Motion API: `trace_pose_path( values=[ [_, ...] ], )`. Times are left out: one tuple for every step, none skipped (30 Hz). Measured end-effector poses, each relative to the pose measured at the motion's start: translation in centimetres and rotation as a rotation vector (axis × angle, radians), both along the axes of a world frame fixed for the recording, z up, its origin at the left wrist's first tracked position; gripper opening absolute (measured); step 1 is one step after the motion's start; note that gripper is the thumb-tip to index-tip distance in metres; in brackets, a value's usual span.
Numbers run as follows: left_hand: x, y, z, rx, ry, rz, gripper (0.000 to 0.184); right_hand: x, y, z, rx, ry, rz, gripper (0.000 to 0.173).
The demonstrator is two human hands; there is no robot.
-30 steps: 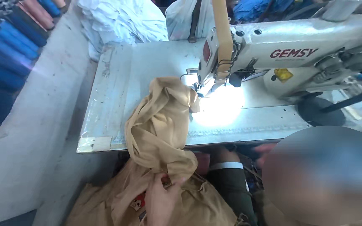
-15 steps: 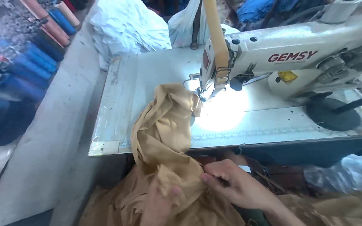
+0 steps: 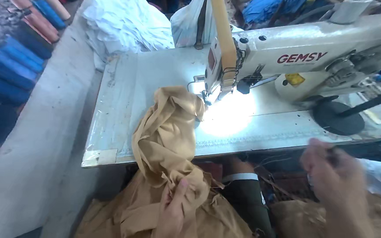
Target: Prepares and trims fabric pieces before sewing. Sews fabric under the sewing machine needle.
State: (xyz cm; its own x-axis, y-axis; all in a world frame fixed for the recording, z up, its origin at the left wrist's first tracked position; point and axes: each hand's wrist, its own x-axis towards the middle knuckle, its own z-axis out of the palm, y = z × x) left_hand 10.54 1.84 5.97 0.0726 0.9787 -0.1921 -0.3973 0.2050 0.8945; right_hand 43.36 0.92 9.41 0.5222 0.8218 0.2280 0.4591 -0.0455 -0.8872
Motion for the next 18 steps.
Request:
trace_pose_path(
  values=[
    [0.3,0.1,0.3,-0.045,-0.053,0.016,0.014,-1.2,-0.4,0.1,-0.061,-0.124,0.078,0.034],
    [0.5,0.1,0.6,-0.099,-0.098,0.032,0.014,-2.5,-0.7,0.1,-0.104,-0.22,0.167,0.035],
    [0.6,0.1,1.1,-0.155,-0.136,0.056,0.015,-4.0,-0.8,-0.1,-0.128,-0.276,0.239,0.036],
    [0.8,0.0,1.5,-0.202,-0.158,0.08,0.018,-5.5,-1.0,-0.2,-0.143,-0.303,0.296,0.039],
    [0.8,0.0,1.7,-0.222,-0.18,0.093,0.023,-7.0,-1.3,-0.2,-0.154,-0.315,0.349,0.047],
    [0.8,-0.1,1.8,-0.221,-0.197,0.101,0.029,-8.4,-1.6,0.0,-0.159,-0.328,0.404,0.054],
    [0.9,-0.2,2.0,-0.214,-0.2,0.117,0.032,-9.7,-1.7,0.5,-0.162,-0.344,0.461,0.057],
    [1.1,-0.2,2.1,-0.203,-0.195,0.139,0.032,-10.8,-1.9,0.9,-0.162,-0.351,0.519,0.056],
    [1.3,-0.2,2.3,-0.197,-0.167,0.165,0.029,-11.8,-2.0,1.2,-0.15,-0.36,0.563,0.051],
    [1.5,-0.2,2.3,-0.191,-0.131,0.183,0.028,-12.6,-2.1,1.3,-0.122,-0.385,0.582,0.044],
    [1.7,-0.1,2.2,-0.184,-0.119,0.196,0.029,-13.3,-2.0,1.3,-0.088,-0.432,0.571,0.038],
    [1.9,0.0,2.1,-0.182,-0.118,0.21,0.03,-13.9,-1.9,1.0,-0.049,-0.498,0.537,0.035],
    [2.0,0.1,2.1,-0.186,-0.118,0.223,0.032,-14.3,-1.8,0.7,-0.018,-0.558,0.501,0.033],
    [2.2,0.1,2.2,-0.187,-0.119,0.228,0.032,-14.5,-1.6,0.5,0.001,-0.597,0.477,0.032],
    [2.2,0.1,2.2,-0.185,-0.119,0.228,0.031,-14.8,-1.6,0.3,0.013,-0.624,0.461,0.031],
    [2.3,0.1,2.3,-0.186,-0.115,0.226,0.031,-14.9,-1.5,0.1,0.018,-0.642,0.452,0.031],
    [2.3,0.1,2.4,-0.187,-0.115,0.226,0.031,-15.0,-1.5,-0.1,0.022,-0.653,0.446,0.031],
    [2.4,0.1,2.4,-0.187,-0.118,0.228,0.031,-15.1,-1.6,-0.2,0.025,-0.657,0.437,0.031]
  ],
)
